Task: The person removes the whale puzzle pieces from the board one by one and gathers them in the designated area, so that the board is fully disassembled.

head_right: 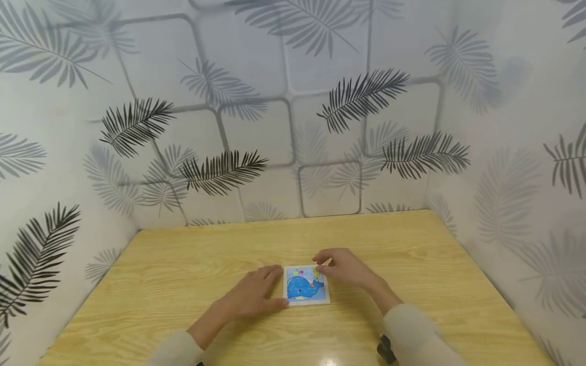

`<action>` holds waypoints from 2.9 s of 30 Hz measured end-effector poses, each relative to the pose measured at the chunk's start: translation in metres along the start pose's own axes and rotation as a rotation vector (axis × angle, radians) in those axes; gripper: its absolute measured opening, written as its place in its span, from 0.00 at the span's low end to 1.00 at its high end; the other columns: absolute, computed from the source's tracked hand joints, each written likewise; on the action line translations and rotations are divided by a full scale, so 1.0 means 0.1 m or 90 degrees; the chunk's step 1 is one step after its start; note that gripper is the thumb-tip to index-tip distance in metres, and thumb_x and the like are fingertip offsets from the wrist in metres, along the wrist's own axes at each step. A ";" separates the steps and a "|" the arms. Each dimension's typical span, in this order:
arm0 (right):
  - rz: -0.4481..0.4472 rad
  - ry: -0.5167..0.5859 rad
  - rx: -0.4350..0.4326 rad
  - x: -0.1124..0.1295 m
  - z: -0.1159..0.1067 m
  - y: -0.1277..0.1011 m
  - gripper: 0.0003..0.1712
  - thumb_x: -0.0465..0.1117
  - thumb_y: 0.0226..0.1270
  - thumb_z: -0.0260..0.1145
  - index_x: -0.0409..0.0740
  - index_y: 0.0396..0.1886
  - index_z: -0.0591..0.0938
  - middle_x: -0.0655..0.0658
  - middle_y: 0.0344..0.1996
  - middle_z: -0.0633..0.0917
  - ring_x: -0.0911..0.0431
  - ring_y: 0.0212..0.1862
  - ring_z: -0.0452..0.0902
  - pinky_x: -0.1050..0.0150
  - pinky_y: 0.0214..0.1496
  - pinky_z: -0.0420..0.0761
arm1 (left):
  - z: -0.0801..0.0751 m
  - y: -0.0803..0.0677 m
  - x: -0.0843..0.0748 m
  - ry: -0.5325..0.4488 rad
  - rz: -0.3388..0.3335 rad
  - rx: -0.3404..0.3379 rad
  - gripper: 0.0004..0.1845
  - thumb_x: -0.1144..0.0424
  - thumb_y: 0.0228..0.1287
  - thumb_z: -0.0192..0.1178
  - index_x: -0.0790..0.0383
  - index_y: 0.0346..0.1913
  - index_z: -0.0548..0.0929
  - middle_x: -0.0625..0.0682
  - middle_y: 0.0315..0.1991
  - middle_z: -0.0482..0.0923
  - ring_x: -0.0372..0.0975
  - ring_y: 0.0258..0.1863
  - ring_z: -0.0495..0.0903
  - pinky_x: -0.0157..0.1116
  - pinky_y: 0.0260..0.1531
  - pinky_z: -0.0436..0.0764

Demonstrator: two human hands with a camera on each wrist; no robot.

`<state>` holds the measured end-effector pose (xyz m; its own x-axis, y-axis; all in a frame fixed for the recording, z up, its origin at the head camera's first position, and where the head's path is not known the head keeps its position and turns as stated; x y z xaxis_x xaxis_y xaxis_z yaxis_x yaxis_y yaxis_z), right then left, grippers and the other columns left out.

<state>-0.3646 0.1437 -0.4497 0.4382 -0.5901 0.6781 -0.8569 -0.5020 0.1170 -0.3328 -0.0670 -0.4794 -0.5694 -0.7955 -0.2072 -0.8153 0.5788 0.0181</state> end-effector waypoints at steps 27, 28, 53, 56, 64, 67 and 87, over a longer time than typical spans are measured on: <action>-0.112 -0.114 0.083 0.17 0.42 0.35 0.14 0.36 0.70 0.63 0.51 0.52 0.83 0.45 0.42 0.77 0.57 0.36 0.70 0.65 0.38 0.75 | 0.05 -0.06 -0.08 -0.040 0.081 0.104 0.32 0.35 0.70 0.44 0.33 0.75 0.57 0.54 0.79 0.42 0.53 0.77 0.45 0.61 0.68 0.54; -0.114 -0.134 0.083 0.17 0.43 0.36 0.13 0.37 0.70 0.62 0.53 0.52 0.83 0.46 0.42 0.76 0.58 0.36 0.70 0.64 0.38 0.75 | 0.05 -0.06 -0.08 -0.043 0.083 0.108 0.32 0.35 0.71 0.43 0.33 0.75 0.56 0.54 0.79 0.41 0.53 0.77 0.44 0.61 0.68 0.53; -0.164 -0.353 0.158 0.23 0.56 0.51 0.32 0.27 0.66 0.60 0.68 0.59 0.74 0.46 0.56 0.74 0.52 0.42 0.81 0.54 0.47 0.83 | 0.04 -0.06 -0.08 -0.022 0.098 0.118 0.31 0.35 0.71 0.42 0.29 0.75 0.53 0.45 0.79 0.33 0.52 0.77 0.43 0.59 0.69 0.52; -0.180 -0.338 0.152 0.27 0.57 0.51 0.31 0.25 0.65 0.60 0.65 0.56 0.73 0.51 0.51 0.73 0.59 0.33 0.74 0.64 0.39 0.81 | 0.03 -0.06 -0.08 -0.015 0.096 0.121 0.31 0.35 0.71 0.41 0.29 0.75 0.52 0.47 0.79 0.34 0.51 0.77 0.43 0.59 0.70 0.52; -0.220 -0.238 0.115 0.34 0.56 0.47 0.20 0.26 0.63 0.56 0.53 0.49 0.77 0.53 0.45 0.76 0.60 0.39 0.72 0.61 0.46 0.79 | -0.02 -0.08 -0.07 -0.026 0.081 0.121 0.31 0.35 0.71 0.42 0.29 0.75 0.53 0.50 0.79 0.38 0.52 0.77 0.43 0.60 0.69 0.51; -0.167 -0.170 0.120 0.29 0.55 0.48 0.19 0.28 0.63 0.58 0.51 0.50 0.76 0.51 0.44 0.77 0.59 0.40 0.73 0.62 0.45 0.77 | -0.01 -0.09 -0.06 -0.033 0.076 0.122 0.31 0.36 0.71 0.42 0.30 0.75 0.54 0.52 0.79 0.39 0.52 0.77 0.42 0.60 0.70 0.51; -0.118 -0.176 0.099 0.19 0.48 0.52 0.20 0.42 0.63 0.70 0.45 0.54 0.81 0.51 0.46 0.82 0.59 0.40 0.78 0.66 0.43 0.80 | 0.03 -0.08 -0.07 -0.036 0.087 0.130 0.31 0.36 0.72 0.42 0.32 0.75 0.54 0.54 0.79 0.39 0.52 0.77 0.41 0.59 0.70 0.50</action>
<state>-0.3878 0.0762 -0.4657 0.6572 -0.6180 0.4315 -0.7140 -0.6939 0.0936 -0.3213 -0.0654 -0.4814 -0.6616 -0.6990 -0.2714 -0.6894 0.7094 -0.1466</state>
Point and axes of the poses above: each hand's wrist, its own y-axis towards the middle knuckle, its own z-axis out of the palm, x = y × z, the point moved 7 cm from there along y, towards the middle knuckle
